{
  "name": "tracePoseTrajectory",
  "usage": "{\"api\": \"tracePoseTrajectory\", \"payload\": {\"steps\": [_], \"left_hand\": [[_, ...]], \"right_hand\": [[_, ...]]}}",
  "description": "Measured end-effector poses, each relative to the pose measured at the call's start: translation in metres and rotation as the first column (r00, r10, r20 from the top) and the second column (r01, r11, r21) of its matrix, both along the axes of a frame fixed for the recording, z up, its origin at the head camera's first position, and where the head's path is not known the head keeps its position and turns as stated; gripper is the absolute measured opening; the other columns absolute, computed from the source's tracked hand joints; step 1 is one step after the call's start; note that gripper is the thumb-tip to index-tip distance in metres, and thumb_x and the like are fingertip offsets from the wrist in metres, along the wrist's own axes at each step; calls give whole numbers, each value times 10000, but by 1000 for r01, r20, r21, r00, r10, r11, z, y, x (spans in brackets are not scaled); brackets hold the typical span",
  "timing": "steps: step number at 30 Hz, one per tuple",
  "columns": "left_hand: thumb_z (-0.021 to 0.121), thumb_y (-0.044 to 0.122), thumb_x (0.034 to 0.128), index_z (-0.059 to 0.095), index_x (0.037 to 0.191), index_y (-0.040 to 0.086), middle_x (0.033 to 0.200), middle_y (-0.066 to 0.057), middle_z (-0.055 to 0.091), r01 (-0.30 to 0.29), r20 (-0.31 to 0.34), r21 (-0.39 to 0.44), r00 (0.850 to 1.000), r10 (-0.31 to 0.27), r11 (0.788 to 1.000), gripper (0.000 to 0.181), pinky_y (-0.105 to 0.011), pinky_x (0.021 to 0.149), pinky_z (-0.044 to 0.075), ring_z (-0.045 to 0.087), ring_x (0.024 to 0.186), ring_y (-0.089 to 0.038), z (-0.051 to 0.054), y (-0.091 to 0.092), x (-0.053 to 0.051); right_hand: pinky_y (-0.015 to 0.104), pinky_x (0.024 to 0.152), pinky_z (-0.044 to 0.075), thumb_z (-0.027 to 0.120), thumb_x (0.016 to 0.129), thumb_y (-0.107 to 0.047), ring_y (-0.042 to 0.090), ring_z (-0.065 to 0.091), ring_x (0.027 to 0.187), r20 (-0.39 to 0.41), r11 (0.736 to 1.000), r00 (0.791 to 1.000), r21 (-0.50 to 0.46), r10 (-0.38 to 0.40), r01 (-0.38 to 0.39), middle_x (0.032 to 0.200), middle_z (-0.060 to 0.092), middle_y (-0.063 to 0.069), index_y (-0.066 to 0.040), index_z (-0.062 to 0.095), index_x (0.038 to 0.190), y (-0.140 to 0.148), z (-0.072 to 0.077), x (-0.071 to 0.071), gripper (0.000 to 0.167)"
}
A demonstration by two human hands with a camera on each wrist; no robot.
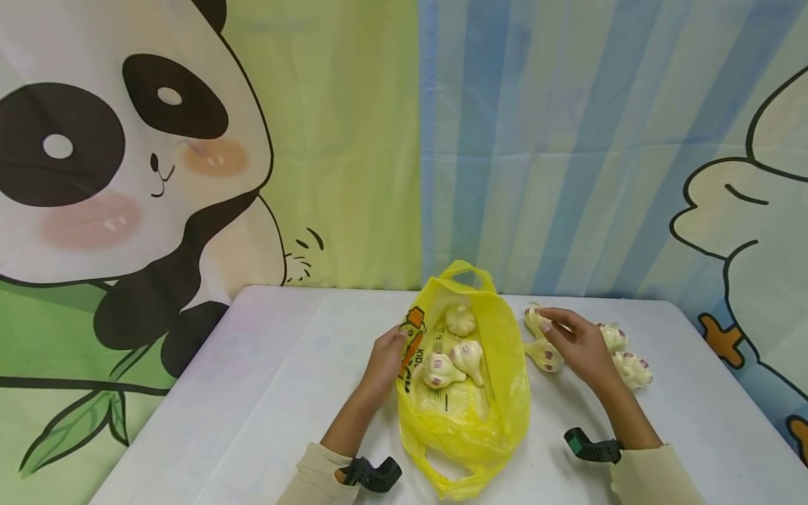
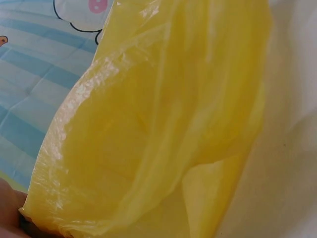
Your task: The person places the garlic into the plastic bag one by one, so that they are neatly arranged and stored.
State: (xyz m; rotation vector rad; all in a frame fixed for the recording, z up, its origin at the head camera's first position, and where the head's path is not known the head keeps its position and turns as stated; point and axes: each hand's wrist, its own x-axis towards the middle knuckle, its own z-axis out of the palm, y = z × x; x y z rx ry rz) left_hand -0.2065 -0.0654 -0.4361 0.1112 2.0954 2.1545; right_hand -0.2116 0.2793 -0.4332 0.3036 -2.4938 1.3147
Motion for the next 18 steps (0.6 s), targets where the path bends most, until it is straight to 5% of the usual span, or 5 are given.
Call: {"api": "tracePoseTrajectory", "payload": {"steps": [5, 12, 18], "left_hand": [[343, 296, 1068, 486, 1408, 27, 1163, -249, 597, 4, 0, -5, 1000, -4, 1000, 456, -516, 901, 480, 575, 1056, -420, 0, 0, -1], [353, 294, 1066, 483, 1411, 27, 1163, -243, 608, 3, 7, -3, 1000, -3, 1000, 455, -509, 898, 487, 592, 1047, -407, -2, 0, -1], [348, 292, 1067, 480, 1413, 25, 1177, -250, 597, 2, 4, 0, 1000, -2, 1000, 457, -507, 906, 482, 578, 1065, -417, -1, -1, -1]], "right_hand": [[124, 888, 419, 603, 986, -210, 385, 488, 1242, 36, 1000, 999, 13, -4, 3, 1340, 534, 195, 5, 567, 1307, 3, -4, 2, 388], [479, 932, 463, 638, 960, -315, 440, 485, 1240, 99, 998, 995, 63, 21, -27, 1377, 504, 192, -57, 559, 1336, 9, -11, 8, 462], [564, 927, 454, 684, 929, -307, 420, 530, 1175, 70, 988, 996, 141, 57, -66, 1304, 562, 177, -63, 566, 1327, 12, -18, 12, 481]]}}
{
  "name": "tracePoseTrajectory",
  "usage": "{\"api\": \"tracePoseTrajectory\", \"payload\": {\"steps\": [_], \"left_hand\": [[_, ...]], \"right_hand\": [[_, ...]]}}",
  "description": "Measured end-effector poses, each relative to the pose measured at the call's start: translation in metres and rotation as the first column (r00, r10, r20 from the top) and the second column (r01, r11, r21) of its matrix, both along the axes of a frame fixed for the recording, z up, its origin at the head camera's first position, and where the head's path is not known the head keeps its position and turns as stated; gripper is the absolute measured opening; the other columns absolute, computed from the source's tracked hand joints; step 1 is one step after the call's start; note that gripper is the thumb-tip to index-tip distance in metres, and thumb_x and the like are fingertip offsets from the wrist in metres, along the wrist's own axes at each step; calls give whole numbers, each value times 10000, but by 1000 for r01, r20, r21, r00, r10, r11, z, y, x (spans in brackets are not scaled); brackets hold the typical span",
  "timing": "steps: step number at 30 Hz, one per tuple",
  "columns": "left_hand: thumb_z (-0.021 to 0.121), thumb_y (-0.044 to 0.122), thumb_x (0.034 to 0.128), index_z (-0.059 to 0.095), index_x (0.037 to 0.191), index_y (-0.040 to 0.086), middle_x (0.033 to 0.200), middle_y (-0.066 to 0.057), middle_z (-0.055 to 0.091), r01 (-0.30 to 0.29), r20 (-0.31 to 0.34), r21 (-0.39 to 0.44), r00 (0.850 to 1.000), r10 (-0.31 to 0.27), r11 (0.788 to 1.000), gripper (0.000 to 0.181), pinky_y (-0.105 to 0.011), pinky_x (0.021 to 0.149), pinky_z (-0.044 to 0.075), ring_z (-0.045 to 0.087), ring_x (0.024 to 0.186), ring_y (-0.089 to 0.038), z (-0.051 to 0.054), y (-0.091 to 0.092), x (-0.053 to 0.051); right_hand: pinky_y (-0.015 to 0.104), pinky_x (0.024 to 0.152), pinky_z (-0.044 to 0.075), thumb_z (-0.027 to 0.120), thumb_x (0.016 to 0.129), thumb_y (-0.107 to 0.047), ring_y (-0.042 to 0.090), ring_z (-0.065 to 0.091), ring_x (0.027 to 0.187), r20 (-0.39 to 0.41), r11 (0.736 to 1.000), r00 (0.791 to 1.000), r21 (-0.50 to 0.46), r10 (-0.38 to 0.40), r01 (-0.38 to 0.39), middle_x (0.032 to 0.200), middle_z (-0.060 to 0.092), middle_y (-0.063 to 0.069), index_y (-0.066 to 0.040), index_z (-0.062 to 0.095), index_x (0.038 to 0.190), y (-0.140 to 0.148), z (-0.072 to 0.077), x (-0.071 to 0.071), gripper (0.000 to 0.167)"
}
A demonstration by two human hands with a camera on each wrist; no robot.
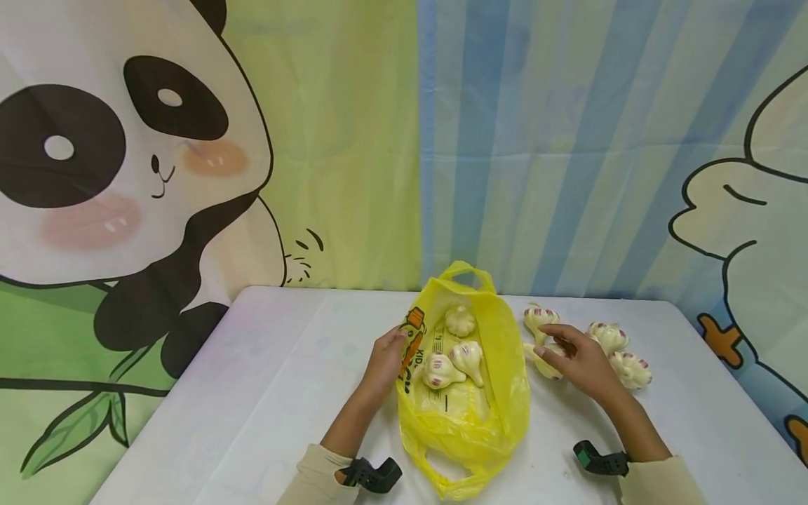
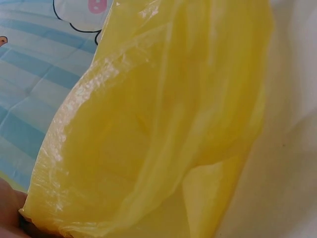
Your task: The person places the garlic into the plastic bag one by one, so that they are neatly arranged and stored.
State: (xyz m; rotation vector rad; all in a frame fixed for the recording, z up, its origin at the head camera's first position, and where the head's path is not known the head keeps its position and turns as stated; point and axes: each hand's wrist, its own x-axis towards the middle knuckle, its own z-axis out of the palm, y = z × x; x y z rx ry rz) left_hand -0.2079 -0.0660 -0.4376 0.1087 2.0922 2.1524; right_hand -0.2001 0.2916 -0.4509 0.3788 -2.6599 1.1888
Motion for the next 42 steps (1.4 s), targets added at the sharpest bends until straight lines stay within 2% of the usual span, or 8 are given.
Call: {"api": "tracePoseTrajectory", "payload": {"steps": [5, 10, 14, 17, 20, 31, 37, 42], "left_hand": [[339, 295, 1071, 466, 1426, 28, 1182, -243, 597, 2, 4, 0, 1000, -2, 1000, 463, -505, 907, 481, 577, 1072, -415, 0, 0, 0], [344, 285, 1070, 461, 1429, 23, 1185, -244, 600, -1, 8, 5, 1000, 1, 1000, 460, -507, 908, 481, 580, 1070, -416, 1, 0, 1], [353, 285, 1068, 467, 1422, 12, 1187, -244, 597, -1, 2, 1, 1000, 1, 1000, 461, -500, 910, 480, 574, 1071, -417, 1, 0, 0], [351, 282, 1067, 471, 1420, 17, 1193, -247, 593, -2, 8, 2, 1000, 1, 1000, 457, -502, 920, 472, 568, 1081, -420, 1, 0, 0], [347, 279, 1067, 468, 1423, 20, 1200, -251, 591, -2, 11, 3, 1000, 2, 1000, 457, -504, 925, 469, 566, 1089, -424, 1, 0, 1], [357, 280, 1066, 462, 1421, 1, 1187, -239, 599, 0, -5, -1, 1000, 0, 1000, 463, -501, 918, 476, 579, 1072, -399, 1, 2, 0], [348, 281, 1065, 467, 1419, 7, 1194, -252, 590, 6, 0, 6, 1000, -6, 1000, 463, -507, 921, 473, 570, 1084, -419, 2, 2, 1], [349, 288, 1063, 478, 1411, 13, 1178, -267, 590, 5, 0, 9, 1000, -5, 1000, 462, -510, 917, 474, 569, 1072, -432, 0, 1, 1]], "right_hand": [[584, 981, 399, 702, 912, -327, 441, 481, 1212, 84, 999, 995, -16, 51, -49, 1348, 519, 200, -53, 509, 1383, 0, -2, 4, 578], [563, 953, 426, 730, 886, -339, 404, 491, 1211, 112, 999, 993, 4, 43, -44, 1348, 528, 192, -47, 521, 1376, 0, -4, 6, 608], [440, 865, 490, 728, 888, -338, 282, 552, 1102, 88, 999, 996, 37, 28, -31, 1235, 614, 108, -89, 642, 1251, 0, -6, 6, 448], [307, 748, 501, 727, 895, -294, 168, 563, 934, 48, 998, 998, 40, 45, -47, 1094, 661, 39, -125, 714, 1113, 1, -6, 7, 277], [245, 658, 487, 725, 899, -237, 107, 538, 821, 14, 997, 997, 29, 78, -78, 1007, 666, -3, -142, 728, 1049, 1, -7, 8, 178], [247, 630, 498, 710, 911, -230, 96, 545, 781, 8, 997, 997, 20, 78, -78, 941, 665, -34, -136, 731, 1012, 1, -9, 9, 139], [247, 589, 467, 694, 924, -231, 104, 526, 729, -2, 997, 997, 41, 71, -71, 882, 649, -39, -121, 726, 997, 1, -3, 9, 136], [257, 557, 470, 661, 948, -270, 123, 531, 677, 25, 998, 998, 21, 56, -56, 852, 645, -25, -89, 717, 1037, -1, 3, 7, 209]]}}
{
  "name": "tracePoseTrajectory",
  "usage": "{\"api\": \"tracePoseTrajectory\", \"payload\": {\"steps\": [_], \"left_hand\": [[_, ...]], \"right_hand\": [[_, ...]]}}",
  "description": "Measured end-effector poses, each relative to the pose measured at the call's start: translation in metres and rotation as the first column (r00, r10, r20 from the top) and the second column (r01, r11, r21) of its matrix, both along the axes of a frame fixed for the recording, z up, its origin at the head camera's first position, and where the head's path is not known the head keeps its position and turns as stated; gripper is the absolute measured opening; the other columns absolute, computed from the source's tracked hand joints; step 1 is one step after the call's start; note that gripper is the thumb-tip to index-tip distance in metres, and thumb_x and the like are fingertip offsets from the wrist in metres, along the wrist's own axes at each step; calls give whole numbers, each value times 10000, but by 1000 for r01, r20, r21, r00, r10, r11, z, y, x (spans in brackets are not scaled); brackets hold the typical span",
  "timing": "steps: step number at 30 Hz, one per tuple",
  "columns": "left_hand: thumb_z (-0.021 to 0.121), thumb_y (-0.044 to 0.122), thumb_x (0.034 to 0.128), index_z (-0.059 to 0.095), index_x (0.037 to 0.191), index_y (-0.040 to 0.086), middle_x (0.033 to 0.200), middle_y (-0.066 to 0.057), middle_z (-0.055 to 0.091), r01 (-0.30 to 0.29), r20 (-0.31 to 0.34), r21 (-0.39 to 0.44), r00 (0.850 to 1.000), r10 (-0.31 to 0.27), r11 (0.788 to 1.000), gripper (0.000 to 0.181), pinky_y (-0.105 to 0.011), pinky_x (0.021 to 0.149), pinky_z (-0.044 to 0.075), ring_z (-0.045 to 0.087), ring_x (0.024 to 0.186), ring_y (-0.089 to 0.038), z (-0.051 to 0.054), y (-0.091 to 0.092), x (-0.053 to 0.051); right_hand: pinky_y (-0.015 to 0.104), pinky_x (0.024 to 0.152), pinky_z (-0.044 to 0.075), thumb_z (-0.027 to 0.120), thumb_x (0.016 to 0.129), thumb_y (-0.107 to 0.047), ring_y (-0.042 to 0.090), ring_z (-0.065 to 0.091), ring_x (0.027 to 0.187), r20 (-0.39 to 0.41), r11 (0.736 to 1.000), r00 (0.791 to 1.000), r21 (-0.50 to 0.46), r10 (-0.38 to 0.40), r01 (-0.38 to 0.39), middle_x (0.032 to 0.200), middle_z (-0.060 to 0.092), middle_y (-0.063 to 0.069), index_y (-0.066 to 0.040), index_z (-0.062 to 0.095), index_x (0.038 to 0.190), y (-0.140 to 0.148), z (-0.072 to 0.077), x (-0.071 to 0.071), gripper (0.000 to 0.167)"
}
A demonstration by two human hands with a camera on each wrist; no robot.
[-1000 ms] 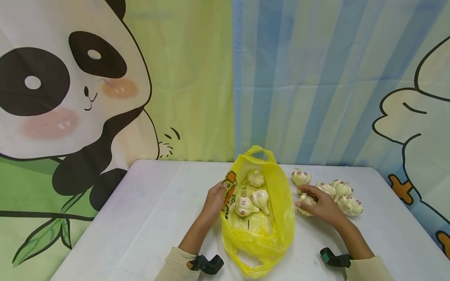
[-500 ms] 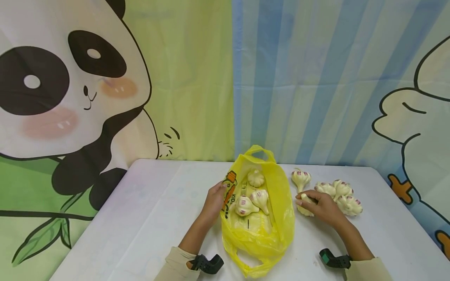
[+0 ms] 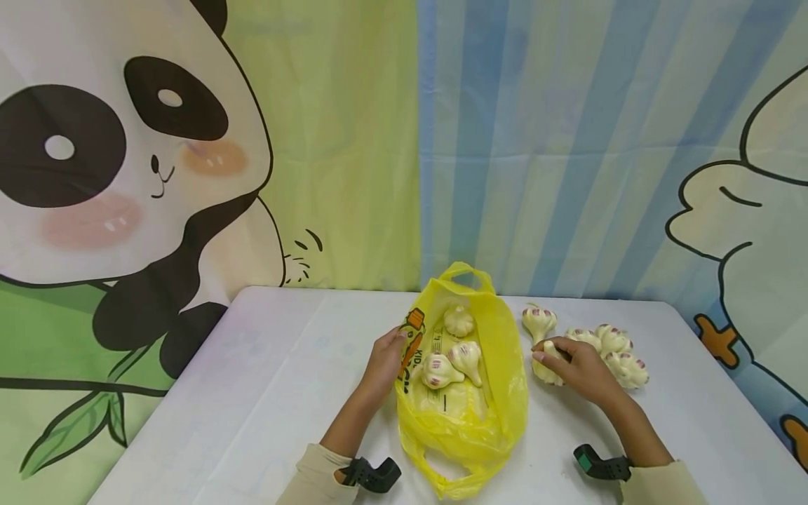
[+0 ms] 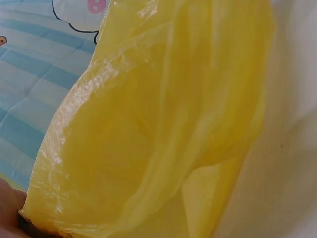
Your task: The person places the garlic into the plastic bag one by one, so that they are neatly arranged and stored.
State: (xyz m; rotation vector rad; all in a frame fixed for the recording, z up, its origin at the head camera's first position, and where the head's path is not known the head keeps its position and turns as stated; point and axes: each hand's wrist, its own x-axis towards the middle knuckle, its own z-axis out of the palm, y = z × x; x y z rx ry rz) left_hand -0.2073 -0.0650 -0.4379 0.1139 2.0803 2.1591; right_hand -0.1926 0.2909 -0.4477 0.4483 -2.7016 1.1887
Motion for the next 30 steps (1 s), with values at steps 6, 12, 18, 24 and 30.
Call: {"api": "tracePoseTrajectory", "payload": {"steps": [6, 12, 18, 24, 30], "left_hand": [[347, 286, 1064, 477, 1408, 0, 1144, -258, 603, -1, -1, -10, 1000, 1, 1000, 465, -502, 880, 496, 581, 1041, -431, -1, 0, 1], [360, 287, 1065, 484, 1402, 2, 1135, -245, 609, -3, -3, -10, 1000, 3, 1000, 459, -483, 874, 504, 588, 1032, -414, 0, 0, 1], [352, 282, 1065, 475, 1408, -1, 1155, -247, 604, 6, -7, -1, 1000, -6, 1000, 460, -502, 901, 486, 581, 1054, -417, 0, -1, 0], [343, 292, 1064, 479, 1411, 21, 1168, -259, 598, 18, -5, 10, 1000, -18, 1000, 460, -517, 912, 475, 570, 1070, -439, 1, -1, 1], [343, 295, 1064, 485, 1404, 19, 1146, -250, 607, 18, -8, 14, 1000, -18, 1000, 460, -513, 892, 487, 572, 1058, -446, 1, -1, 1]], "right_hand": [[274, 503, 464, 621, 973, -288, 137, 518, 587, 16, 1000, 1000, -24, -6, 6, 786, 623, 3, -65, 695, 1063, -2, 6, -1, 252], [275, 483, 454, 606, 984, -264, 146, 512, 561, -14, 999, 1000, -48, -20, 19, 732, 612, 5, -55, 686, 1076, -7, 14, -1, 242], [272, 461, 414, 589, 989, -321, 172, 463, 542, 0, 994, 998, -83, -67, 67, 674, 534, 51, -63, 664, 1060, -14, 27, -1, 277], [273, 474, 394, 588, 985, -354, 186, 443, 556, -18, 990, 995, -111, -94, 92, 664, 481, 79, -77, 631, 958, -24, 39, -4, 281], [253, 515, 458, 587, 994, -280, 164, 508, 609, -70, 990, 996, -139, -46, 36, 804, 621, 64, -61, 681, 1109, -30, 48, -6, 264]]}}
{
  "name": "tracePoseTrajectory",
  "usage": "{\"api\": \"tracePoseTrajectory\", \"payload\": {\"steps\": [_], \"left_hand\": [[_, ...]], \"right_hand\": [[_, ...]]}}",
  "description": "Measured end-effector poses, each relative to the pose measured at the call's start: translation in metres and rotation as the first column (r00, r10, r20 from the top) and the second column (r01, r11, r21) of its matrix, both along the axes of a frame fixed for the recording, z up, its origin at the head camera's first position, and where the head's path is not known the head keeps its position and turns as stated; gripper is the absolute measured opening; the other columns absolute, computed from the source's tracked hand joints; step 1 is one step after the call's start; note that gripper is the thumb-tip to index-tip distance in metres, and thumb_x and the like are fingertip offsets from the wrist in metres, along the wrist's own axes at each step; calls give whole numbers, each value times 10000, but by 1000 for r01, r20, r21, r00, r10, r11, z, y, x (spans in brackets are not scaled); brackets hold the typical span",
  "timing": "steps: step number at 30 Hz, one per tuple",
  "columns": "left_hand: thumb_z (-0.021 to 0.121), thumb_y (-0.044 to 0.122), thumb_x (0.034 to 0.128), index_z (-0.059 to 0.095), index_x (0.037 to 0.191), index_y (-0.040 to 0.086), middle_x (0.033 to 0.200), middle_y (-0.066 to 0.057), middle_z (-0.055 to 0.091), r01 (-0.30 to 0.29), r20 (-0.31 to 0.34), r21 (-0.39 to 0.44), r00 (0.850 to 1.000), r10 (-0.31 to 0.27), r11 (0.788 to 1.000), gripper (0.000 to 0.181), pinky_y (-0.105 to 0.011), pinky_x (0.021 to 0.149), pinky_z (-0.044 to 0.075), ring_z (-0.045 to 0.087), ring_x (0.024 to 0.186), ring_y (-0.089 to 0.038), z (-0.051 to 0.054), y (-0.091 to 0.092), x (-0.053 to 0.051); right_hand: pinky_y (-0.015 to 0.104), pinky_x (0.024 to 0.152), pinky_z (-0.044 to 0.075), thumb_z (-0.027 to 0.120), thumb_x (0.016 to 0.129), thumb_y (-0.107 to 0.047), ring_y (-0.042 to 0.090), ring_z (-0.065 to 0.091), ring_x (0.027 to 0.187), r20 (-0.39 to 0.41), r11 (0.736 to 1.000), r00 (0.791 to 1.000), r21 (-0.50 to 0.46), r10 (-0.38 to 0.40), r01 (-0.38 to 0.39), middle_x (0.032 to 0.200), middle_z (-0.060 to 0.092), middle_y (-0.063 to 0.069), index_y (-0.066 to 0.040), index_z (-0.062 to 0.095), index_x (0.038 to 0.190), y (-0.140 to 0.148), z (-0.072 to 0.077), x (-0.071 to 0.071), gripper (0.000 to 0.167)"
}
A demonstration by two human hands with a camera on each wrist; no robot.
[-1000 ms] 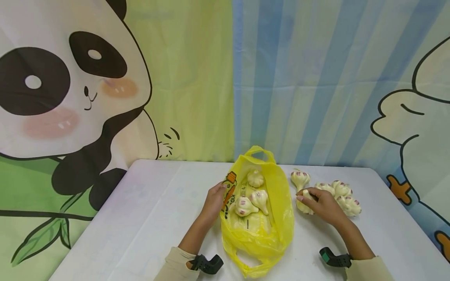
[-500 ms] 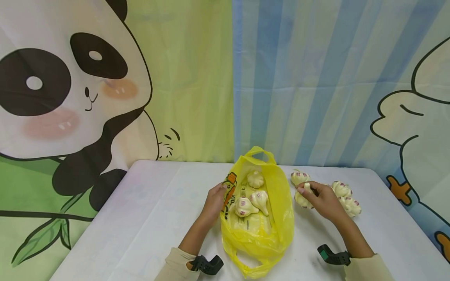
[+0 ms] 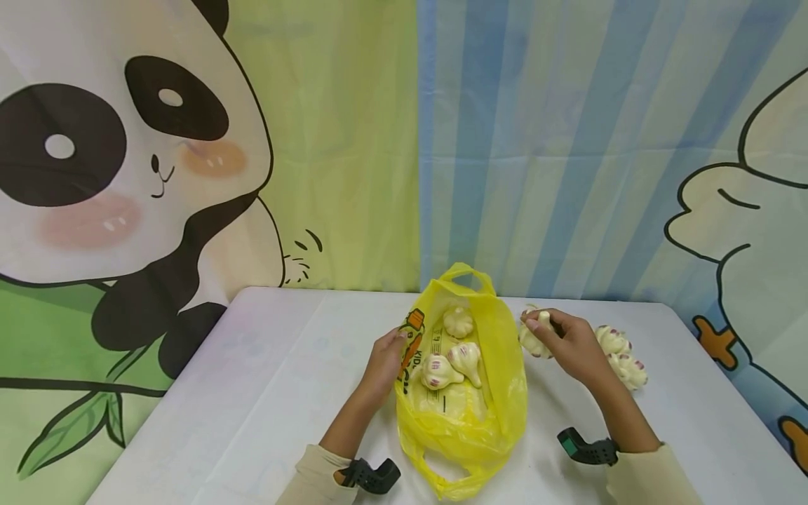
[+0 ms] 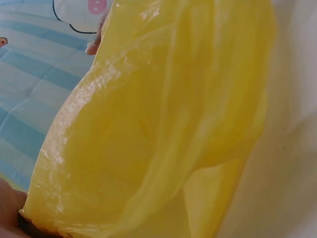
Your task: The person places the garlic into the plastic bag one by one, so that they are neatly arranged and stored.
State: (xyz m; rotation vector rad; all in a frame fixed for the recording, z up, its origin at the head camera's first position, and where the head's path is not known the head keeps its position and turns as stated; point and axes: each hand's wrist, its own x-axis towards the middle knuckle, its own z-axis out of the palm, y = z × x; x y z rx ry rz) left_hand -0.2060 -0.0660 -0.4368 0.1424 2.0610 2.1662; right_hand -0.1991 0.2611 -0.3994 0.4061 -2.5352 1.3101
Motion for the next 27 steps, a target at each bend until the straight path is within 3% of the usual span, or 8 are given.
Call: {"api": "tracePoseTrajectory", "payload": {"steps": [4, 11, 16, 20, 23, 27], "left_hand": [[349, 301, 1063, 495, 1398, 23, 1134, -249, 611, -3, 4, -2, 1000, 3, 1000, 459, -510, 885, 491, 575, 1046, -445, 0, 0, -1], [345, 294, 1064, 493, 1401, 23, 1134, -242, 613, -6, 1, -8, 1000, 6, 1000, 457, -515, 892, 485, 575, 1046, -438, 1, 0, 1], [345, 295, 1063, 500, 1395, 29, 1148, -255, 606, -9, 8, -8, 1000, 9, 1000, 453, -514, 896, 484, 574, 1055, -443, 2, 0, 2], [344, 289, 1065, 491, 1400, 19, 1169, -260, 597, -8, -2, -3, 1000, 8, 1000, 455, -514, 906, 479, 568, 1068, -439, 0, 0, 0], [343, 285, 1066, 485, 1401, 10, 1186, -261, 590, -3, -16, 1, 1000, 3, 1000, 456, -517, 918, 471, 564, 1081, -434, 0, 0, 0], [342, 283, 1067, 484, 1402, 15, 1204, -268, 582, -1, -14, 1, 1000, 1, 1000, 453, -522, 928, 464, 558, 1095, -438, 1, 0, 0]], "right_hand": [[250, 581, 522, 569, 1005, -234, 157, 577, 685, -18, 999, 999, -29, 37, -38, 982, 682, 88, -35, 677, 1149, -3, 5, 0, 268], [262, 608, 549, 559, 1009, -247, 175, 606, 705, 0, 995, 998, -87, 57, -57, 1045, 676, 128, -17, 674, 1114, -11, 14, 0, 277], [269, 571, 531, 554, 1011, -169, 174, 583, 674, -16, 994, 997, -83, 77, -78, 1114, 663, 147, 7, 673, 1079, -22, 24, 1, 223], [263, 510, 471, 545, 1010, -109, 233, 528, 601, -33, 996, 996, -43, 82, -84, 1110, 660, 190, 44, 667, 1069, -33, 40, 6, 205], [267, 502, 465, 537, 1011, -100, 256, 534, 591, -35, 995, 995, -28, 96, -97, 1013, 669, 200, 66, 657, 1105, -40, 49, 7, 225], [296, 550, 523, 537, 1018, -148, 220, 596, 630, 5, 991, 993, -64, 117, -116, 890, 662, 140, 36, 653, 1153, -41, 45, -3, 256]]}}
